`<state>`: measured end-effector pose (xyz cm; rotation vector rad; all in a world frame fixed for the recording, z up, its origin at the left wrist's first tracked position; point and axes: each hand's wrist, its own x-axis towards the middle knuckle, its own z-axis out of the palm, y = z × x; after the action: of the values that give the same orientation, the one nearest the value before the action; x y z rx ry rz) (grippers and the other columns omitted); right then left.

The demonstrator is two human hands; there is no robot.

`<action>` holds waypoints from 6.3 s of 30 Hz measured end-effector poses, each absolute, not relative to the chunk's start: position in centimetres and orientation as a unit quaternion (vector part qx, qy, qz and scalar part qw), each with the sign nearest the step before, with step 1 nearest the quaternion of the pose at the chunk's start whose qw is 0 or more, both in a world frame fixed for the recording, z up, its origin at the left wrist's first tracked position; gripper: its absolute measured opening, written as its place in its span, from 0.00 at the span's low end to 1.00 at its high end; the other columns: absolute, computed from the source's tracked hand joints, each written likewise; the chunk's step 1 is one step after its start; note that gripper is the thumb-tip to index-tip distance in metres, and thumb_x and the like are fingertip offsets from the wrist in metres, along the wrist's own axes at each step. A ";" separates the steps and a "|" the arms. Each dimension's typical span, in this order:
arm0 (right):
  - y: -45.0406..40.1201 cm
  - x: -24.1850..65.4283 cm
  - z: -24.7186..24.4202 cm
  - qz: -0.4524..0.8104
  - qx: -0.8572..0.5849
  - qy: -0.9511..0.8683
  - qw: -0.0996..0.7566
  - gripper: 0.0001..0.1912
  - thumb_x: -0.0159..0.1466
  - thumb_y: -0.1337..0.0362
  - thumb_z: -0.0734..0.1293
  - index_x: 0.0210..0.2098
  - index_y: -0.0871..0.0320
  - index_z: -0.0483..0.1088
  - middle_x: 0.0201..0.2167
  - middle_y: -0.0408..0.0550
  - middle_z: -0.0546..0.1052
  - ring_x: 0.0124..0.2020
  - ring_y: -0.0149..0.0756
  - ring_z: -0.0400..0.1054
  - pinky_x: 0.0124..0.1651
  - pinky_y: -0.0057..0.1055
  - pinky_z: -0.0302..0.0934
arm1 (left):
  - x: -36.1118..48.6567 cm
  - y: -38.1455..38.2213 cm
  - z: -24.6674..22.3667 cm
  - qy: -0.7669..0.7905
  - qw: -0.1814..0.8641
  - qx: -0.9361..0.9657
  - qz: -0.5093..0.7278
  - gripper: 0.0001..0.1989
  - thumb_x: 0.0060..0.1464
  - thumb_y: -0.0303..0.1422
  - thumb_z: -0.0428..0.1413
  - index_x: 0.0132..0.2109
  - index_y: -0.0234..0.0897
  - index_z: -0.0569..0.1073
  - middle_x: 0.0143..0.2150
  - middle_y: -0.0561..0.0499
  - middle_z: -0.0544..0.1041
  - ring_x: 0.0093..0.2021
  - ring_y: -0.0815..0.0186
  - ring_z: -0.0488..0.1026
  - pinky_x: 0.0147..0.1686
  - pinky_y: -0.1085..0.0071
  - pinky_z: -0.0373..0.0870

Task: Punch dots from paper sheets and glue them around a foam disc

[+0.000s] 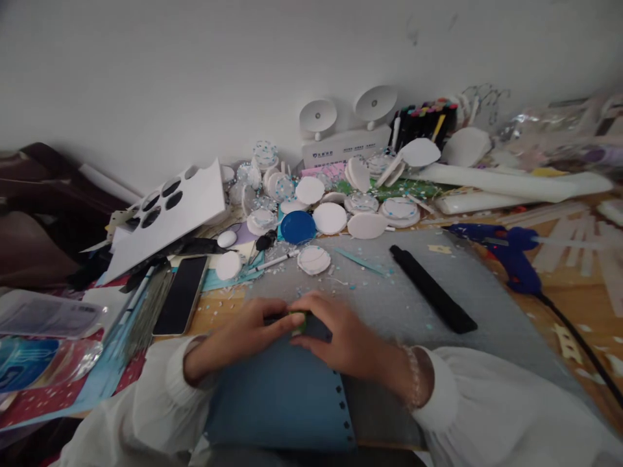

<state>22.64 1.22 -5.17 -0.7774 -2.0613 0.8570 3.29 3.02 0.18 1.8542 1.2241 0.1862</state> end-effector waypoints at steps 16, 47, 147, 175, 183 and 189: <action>1.8 24.0 -4.6 0.506 -0.331 -0.727 0.326 0.18 0.58 0.62 0.70 0.48 0.55 0.68 0.43 0.49 0.73 0.45 0.37 0.70 0.47 0.31 0.66 | 1.0 2.5 1.8 0.452 0.398 0.796 0.067 0.09 0.56 0.29 0.52 0.35 0.34 0.77 0.29 0.53 0.77 0.30 0.70 0.70 0.30 0.76 0.60; 1.7 23.4 -4.7 0.401 -0.373 -0.776 0.314 0.10 0.58 0.66 0.68 0.40 0.58 0.70 0.34 0.49 0.75 0.36 0.39 0.69 0.40 0.35 0.64 | 2.3 2.6 2.0 0.411 0.229 0.882 0.007 0.11 0.60 0.28 0.49 0.44 0.37 0.75 0.39 0.47 0.78 0.41 0.59 0.74 0.40 0.67 0.67; -1.4 23.6 -5.6 -0.077 -0.271 -0.933 0.225 0.17 0.68 0.74 0.54 0.39 0.66 0.75 0.30 0.55 0.76 0.34 0.41 0.67 0.37 0.38 0.66 | -1.6 -2.2 -4.4 0.340 -0.024 0.928 0.148 0.17 0.67 0.28 0.40 0.53 0.29 0.70 0.44 0.43 0.78 0.42 0.61 0.73 0.40 0.63 0.73; -5.6 19.7 -6.3 0.059 -0.422 -0.877 0.221 0.23 0.62 0.75 0.53 0.56 0.69 0.64 0.59 0.59 0.69 0.61 0.44 0.61 0.58 0.43 0.62 | 3.9 -7.5 -5.7 0.560 0.040 0.818 0.126 0.32 0.56 0.43 0.53 0.64 0.34 0.61 0.60 0.36 0.66 0.62 0.45 0.60 0.58 0.47 0.62; -6.3 21.5 -7.0 0.105 -0.466 -0.858 0.188 0.16 0.66 0.69 0.57 0.53 0.59 0.64 0.60 0.55 0.68 0.61 0.46 0.61 0.58 0.56 0.59 | 2.1 -7.6 -5.3 0.561 0.017 0.819 0.121 0.29 0.59 0.45 0.50 0.63 0.35 0.62 0.63 0.42 0.66 0.62 0.55 0.63 0.62 0.55 0.54; -6.9 24.3 -7.3 0.112 -0.494 -0.843 0.180 0.17 0.66 0.65 0.59 0.53 0.57 0.63 0.59 0.55 0.69 0.59 0.47 0.64 0.61 0.57 0.54 | 0.2 -7.9 -4.9 0.576 -0.001 0.812 0.093 0.30 0.59 0.47 0.49 0.64 0.38 0.61 0.65 0.45 0.63 0.61 0.56 0.63 0.59 0.59 0.54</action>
<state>24.27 -6.93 -7.27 -1.3969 -2.3831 0.3173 0.18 -7.94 -4.87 2.5523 1.8108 0.2929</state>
